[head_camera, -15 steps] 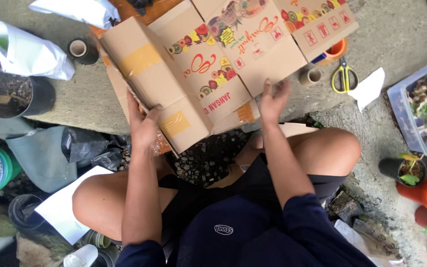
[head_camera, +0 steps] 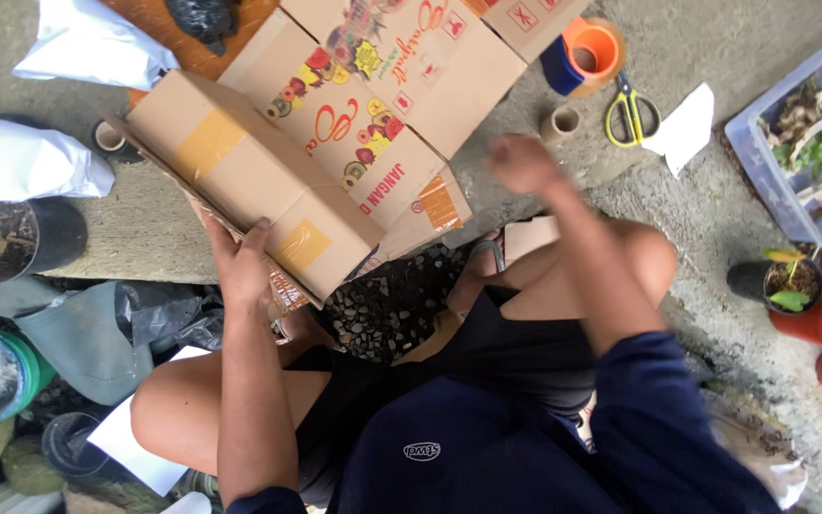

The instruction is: The person sits on the ground and packs green vegetables into a small cardboard box. They fold the flaps, apply packing tape to seal the box, and then place the sealed box inside a larger printed cardboard box. The person uses scissors to cut tape and a tape dispenser to apply it.

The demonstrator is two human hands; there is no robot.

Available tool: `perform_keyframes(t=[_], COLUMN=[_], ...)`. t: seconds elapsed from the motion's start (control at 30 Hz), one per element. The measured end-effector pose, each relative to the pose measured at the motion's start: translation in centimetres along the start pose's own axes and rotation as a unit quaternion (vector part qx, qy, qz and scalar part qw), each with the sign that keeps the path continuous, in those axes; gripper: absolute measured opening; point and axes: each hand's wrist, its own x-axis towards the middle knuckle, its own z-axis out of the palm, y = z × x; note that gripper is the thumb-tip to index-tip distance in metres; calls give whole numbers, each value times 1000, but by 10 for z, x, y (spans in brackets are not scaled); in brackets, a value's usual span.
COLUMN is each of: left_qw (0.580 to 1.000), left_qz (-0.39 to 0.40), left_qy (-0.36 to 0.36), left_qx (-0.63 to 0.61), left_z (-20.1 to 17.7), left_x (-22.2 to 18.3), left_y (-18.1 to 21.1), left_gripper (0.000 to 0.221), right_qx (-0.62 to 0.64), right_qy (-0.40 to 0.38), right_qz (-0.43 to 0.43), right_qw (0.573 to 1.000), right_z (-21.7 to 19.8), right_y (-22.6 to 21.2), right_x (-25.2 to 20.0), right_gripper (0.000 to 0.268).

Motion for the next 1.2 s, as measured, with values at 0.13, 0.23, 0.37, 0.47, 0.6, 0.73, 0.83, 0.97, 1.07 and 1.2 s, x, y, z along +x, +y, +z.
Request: perform_keyframes(t=[0.13, 0.23, 0.37, 0.47, 0.6, 0.73, 0.83, 0.97, 1.07, 1.2], left_qw=[1000, 998, 992, 995, 972, 947, 960, 975, 973, 972], left_qz=[11, 15, 84, 35, 106, 125, 87, 45, 63, 61], left_qy=[-2, 30, 41, 50, 45, 72, 62, 49, 46, 50], left_qx=[-9, 57, 89, 82, 203, 288, 259, 213, 217, 221], left_z=[2, -2, 6, 11, 15, 14, 9, 6, 5, 3], left_x=[-3, -7, -4, -4, -9, -10, -8, -5, -2, 0], left_y=[-4, -7, -4, 4, 7, 2, -2, -6, -11, -17], left_gripper=[91, 91, 103, 102, 102, 103, 101, 99, 98, 96], right_qx=[-178, -391, -239, -330, -318, -207, -89, 195, 295, 373], right_qy=[-32, 27, 130, 127, 130, 139, 240, 286, 273, 224], right_qz=[-18, -13, -14, -3, 24, 65, -29, -107, -62, -197], right_qw=[983, 920, 962, 935, 939, 966, 966, 932, 913, 879], right_z=[-53, -79, -75, -65, -63, -62, -66, -89, -111, -91], right_y=[124, 194, 223, 220, 213, 218, 225, 211, 166, 35], right_x=[16, 22, 12, 11, 8, -9, -36, -77, -114, -108], right_gripper=[24, 31, 102, 104, 89, 84, 80, 58, 47, 73])
